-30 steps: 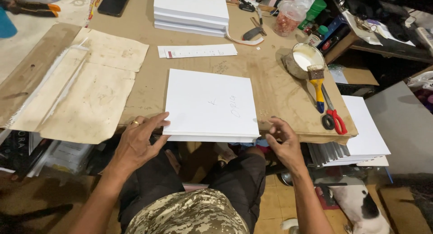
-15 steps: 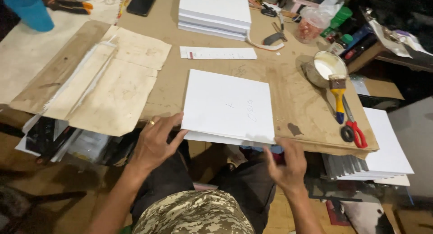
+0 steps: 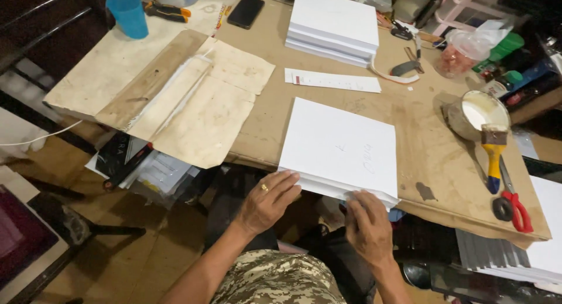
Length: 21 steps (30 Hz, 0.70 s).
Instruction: The person applies glue to a white paper sheet using a brush, then places it on a stack of white boards. They repeat the process by applying glue to another paper sheet and placing it on the stack.
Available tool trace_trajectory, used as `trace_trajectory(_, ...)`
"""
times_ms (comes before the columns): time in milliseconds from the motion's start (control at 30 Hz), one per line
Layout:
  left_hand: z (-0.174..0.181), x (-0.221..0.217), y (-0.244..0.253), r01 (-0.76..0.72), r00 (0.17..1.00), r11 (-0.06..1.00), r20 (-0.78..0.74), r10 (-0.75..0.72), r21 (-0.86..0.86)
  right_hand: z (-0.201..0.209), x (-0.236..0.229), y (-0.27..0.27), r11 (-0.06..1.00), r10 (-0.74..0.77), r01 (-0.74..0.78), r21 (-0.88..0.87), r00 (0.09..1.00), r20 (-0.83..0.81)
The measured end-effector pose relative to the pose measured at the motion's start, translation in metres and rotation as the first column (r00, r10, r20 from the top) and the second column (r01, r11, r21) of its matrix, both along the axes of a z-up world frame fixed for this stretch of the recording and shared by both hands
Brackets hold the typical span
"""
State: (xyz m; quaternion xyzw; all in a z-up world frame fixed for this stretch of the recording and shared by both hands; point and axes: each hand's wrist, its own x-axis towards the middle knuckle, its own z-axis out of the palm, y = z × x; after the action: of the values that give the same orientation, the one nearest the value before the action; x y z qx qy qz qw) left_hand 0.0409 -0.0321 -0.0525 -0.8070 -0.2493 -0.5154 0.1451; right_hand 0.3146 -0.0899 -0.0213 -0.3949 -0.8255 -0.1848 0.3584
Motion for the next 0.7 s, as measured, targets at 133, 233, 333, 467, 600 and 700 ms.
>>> trace_trajectory(133,-0.006,-0.002,0.003,0.003,0.999,1.0,-0.053,-0.004,-0.02,-0.001,0.006,-0.005,0.996,-0.092,0.092,0.009,0.996,-0.01)
trace_trajectory(233,0.002,-0.004,0.003,0.016,0.999,1.0,-0.039,-0.017,-0.014,0.004,0.008,-0.006,0.995,-0.08,0.082,0.055,0.996,-0.029)
trace_trajectory(333,0.026,-0.01,0.002,0.071,0.997,0.997,-0.024,-0.071,0.001,-0.008,0.027,-0.007,0.981,-0.134,0.15,0.125,0.983,-0.129)
trace_trajectory(467,0.018,-0.012,0.004,0.049,0.996,0.999,-0.074,-0.048,0.013,-0.003,0.067,-0.013,0.894,-0.445,0.413,-0.175,0.772,-0.453)
trace_trajectory(600,0.005,-0.007,0.005,-0.114,0.993,0.987,-0.015,0.116,0.11,-0.008,0.083,-0.016,0.893,-0.411,0.103,-0.438,0.584,-0.7)
trace_trajectory(700,-0.002,-0.011,0.003,-0.109,0.99,0.992,-0.085,0.114,0.071,0.008,0.071,-0.017,0.857,-0.426,0.073,-0.51,0.659,-0.621)
